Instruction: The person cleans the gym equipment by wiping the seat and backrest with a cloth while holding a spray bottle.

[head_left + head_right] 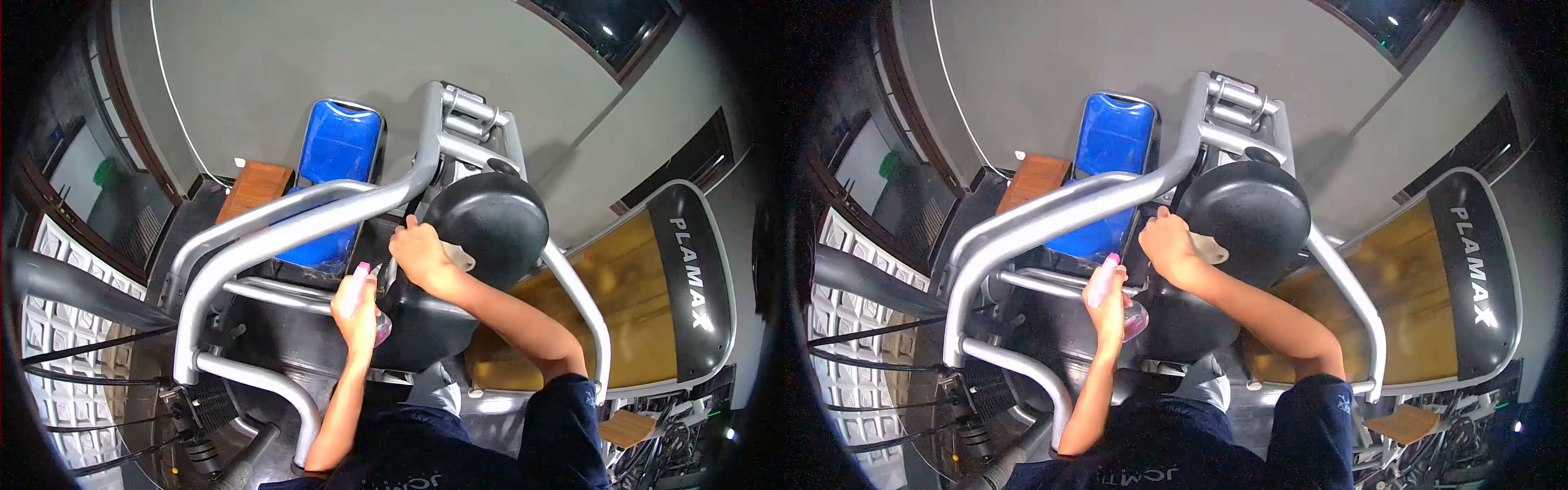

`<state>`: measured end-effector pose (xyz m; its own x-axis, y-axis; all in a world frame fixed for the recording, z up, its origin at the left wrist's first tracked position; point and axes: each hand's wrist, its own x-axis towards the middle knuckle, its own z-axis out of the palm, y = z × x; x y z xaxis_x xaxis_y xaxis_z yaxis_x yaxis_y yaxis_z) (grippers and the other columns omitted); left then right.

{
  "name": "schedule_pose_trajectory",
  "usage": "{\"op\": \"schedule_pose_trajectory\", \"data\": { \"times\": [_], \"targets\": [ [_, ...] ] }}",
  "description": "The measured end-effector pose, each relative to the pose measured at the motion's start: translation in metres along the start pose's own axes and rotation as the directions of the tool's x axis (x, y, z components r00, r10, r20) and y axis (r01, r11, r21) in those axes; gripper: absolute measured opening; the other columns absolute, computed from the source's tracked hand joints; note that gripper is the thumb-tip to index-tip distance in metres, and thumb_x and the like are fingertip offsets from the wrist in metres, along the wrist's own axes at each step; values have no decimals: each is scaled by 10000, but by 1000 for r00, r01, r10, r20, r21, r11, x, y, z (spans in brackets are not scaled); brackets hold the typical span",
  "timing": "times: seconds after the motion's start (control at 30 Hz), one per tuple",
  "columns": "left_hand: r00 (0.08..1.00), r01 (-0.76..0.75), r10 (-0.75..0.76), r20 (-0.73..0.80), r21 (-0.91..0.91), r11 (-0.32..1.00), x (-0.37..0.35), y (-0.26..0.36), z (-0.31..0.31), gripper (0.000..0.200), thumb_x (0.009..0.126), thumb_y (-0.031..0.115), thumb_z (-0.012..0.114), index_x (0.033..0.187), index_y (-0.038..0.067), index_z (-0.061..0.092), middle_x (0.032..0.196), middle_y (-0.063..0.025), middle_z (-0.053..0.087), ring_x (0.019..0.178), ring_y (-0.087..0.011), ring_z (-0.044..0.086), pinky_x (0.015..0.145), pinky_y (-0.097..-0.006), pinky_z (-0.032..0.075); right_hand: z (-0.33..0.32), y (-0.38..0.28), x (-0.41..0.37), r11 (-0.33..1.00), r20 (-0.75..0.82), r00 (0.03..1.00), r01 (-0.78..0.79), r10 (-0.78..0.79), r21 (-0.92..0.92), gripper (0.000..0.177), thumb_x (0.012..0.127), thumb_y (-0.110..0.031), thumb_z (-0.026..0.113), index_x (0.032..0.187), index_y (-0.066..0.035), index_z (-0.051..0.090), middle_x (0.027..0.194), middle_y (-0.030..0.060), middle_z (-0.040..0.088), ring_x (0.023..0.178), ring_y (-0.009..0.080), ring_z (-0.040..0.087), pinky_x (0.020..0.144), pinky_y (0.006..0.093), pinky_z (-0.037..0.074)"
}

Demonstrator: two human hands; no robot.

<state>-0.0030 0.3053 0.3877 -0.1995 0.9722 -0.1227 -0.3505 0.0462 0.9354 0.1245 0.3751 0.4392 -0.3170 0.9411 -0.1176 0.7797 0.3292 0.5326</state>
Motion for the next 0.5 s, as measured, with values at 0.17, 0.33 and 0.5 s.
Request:
{"op": "schedule_pose_trajectory", "data": {
  "times": [0.17,0.33,0.5],
  "targets": [
    [999,-47,48,-8,60,997,4,-15,-4,108,862,97,653,801,12,625,680,-10,554,488,-64,480,426,-247,383,-14,-15,41,996,368,928,76,-57,-38,192,765,-148,695,947,-134,754,981,47,721,935,241,682,641,377,562],
    [988,-147,152,-24,149,978,7,-30,-7,65,847,66,633,843,5,657,685,-22,581,485,-78,499,426,-253,400,37,-36,59,988,424,894,152,-142,11,201,803,-195,675,984,-148,749,1034,50,717,965,224,686,697,393,557],
    [981,-188,194,-19,157,969,6,-25,-7,60,850,65,638,829,12,653,662,-14,569,480,-75,494,423,-254,392,33,-46,55,958,553,785,271,-277,95,298,792,-212,702,1080,-139,718,1103,56,698,1013,223,671,775,392,535]
  ]
}}
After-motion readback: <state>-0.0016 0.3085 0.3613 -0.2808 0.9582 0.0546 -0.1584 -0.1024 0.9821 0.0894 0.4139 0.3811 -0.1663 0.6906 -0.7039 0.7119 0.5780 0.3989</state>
